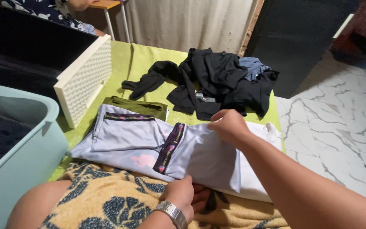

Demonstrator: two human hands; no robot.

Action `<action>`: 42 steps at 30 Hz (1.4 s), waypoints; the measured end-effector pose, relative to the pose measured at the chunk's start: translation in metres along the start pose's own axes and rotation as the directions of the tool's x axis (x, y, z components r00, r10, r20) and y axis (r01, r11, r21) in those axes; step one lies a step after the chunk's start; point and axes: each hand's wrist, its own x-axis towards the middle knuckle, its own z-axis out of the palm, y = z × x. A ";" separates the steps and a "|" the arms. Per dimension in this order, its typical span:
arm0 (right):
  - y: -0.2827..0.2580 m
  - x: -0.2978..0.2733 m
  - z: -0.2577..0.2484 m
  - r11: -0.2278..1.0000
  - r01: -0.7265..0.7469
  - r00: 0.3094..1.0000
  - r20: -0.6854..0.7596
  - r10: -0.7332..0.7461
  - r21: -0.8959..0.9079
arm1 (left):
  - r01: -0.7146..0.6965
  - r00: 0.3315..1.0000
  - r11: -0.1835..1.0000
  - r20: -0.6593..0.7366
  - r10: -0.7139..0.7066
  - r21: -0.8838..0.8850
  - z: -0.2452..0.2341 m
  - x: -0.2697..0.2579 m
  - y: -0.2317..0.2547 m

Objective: Fold and organize various clothing items on a table.

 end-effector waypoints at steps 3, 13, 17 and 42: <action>0.023 0.015 0.021 0.956 0.220 0.976 0.048 -0.214 -0.197 | -0.054 0.989 0.998 -0.141 0.051 -0.020 0.008 -0.008 0.005; -0.027 0.034 0.079 0.741 0.567 0.822 0.306 -0.480 -0.360 | -0.237 0.922 0.963 -0.342 0.181 -0.130 -0.028 0.049 0.063; -0.041 0.045 0.093 0.834 0.376 0.893 0.396 -0.211 -0.403 | -0.176 0.930 0.977 -0.346 0.126 -0.119 -0.026 0.013 0.066; -0.020 0.047 0.027 0.706 0.646 0.751 0.076 -0.656 -0.290 | -0.249 0.522 0.532 -0.351 0.777 0.809 -0.019 -0.067 0.053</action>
